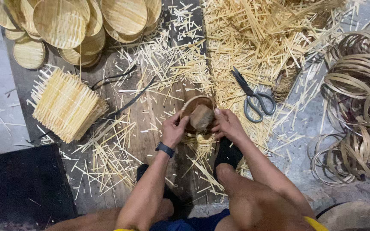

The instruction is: The person assembles bamboo baskets by hand, placing a circular frame onto a square bamboo mat, trimming the excess material with scissors, and securing the pieces together.

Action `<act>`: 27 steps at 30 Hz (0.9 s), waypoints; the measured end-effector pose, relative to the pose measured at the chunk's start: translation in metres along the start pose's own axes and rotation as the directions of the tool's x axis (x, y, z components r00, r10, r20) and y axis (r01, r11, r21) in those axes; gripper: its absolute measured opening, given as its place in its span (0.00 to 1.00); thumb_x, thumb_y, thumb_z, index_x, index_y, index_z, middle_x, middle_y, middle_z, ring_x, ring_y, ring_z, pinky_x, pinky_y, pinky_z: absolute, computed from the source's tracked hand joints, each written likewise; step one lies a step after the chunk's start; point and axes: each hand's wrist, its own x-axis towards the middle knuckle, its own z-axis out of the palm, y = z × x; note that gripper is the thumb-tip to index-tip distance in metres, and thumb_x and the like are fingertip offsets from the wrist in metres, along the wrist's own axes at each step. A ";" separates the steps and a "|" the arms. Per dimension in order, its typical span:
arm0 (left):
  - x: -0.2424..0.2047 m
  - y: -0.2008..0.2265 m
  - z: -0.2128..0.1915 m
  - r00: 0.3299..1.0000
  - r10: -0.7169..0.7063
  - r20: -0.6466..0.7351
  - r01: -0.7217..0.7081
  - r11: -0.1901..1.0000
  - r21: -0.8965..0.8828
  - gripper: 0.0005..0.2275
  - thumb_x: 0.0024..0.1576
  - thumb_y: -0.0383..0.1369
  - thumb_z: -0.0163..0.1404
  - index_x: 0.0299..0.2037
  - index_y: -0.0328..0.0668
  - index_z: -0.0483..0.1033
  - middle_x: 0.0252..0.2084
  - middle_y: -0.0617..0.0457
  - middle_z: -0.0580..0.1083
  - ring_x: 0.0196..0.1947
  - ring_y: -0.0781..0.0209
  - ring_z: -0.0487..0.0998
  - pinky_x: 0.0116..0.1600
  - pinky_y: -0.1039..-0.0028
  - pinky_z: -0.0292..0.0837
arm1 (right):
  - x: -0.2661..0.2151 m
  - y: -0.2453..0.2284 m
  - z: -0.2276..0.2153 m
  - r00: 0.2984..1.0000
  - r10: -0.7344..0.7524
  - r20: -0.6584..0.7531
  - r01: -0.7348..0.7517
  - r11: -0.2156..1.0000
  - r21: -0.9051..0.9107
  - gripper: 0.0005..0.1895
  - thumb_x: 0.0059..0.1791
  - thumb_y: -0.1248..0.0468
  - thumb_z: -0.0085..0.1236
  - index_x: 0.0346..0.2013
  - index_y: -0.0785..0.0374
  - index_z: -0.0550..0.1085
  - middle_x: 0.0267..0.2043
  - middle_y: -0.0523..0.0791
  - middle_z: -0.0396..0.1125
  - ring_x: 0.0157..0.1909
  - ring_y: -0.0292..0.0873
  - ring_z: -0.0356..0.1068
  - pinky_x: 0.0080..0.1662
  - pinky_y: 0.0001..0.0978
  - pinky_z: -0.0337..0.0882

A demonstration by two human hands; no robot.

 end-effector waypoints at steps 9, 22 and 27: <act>-0.001 0.050 0.036 0.915 0.398 -0.059 -0.382 0.905 0.186 0.20 0.69 0.46 0.43 0.61 0.40 0.76 0.52 0.41 0.80 0.48 0.52 0.83 0.51 0.66 0.79 | -0.004 0.003 0.035 0.998 -0.038 -0.041 0.032 0.990 -0.136 0.34 0.43 0.54 0.61 0.54 0.72 0.60 0.42 0.52 0.67 0.37 0.47 0.75 0.33 0.44 0.79; 0.075 0.029 -0.080 0.990 -0.008 0.139 -0.082 0.772 0.630 0.11 0.60 0.38 0.54 0.44 0.39 0.83 0.36 0.42 0.81 0.33 0.56 0.81 0.43 0.66 0.75 | -0.005 0.047 -0.017 0.951 -0.285 0.117 0.204 0.866 0.456 0.15 0.48 0.56 0.55 0.41 0.65 0.70 0.30 0.45 0.67 0.27 0.41 0.69 0.26 0.33 0.71; 0.100 0.137 -0.139 0.967 0.176 -0.184 -0.251 0.782 -0.570 0.14 0.61 0.31 0.54 0.56 0.37 0.76 0.51 0.47 0.79 0.45 0.58 0.80 0.46 0.67 0.79 | -0.004 0.059 -0.008 0.968 -0.232 0.100 0.183 0.916 0.358 0.16 0.47 0.57 0.56 0.41 0.65 0.71 0.32 0.44 0.67 0.29 0.40 0.68 0.27 0.35 0.69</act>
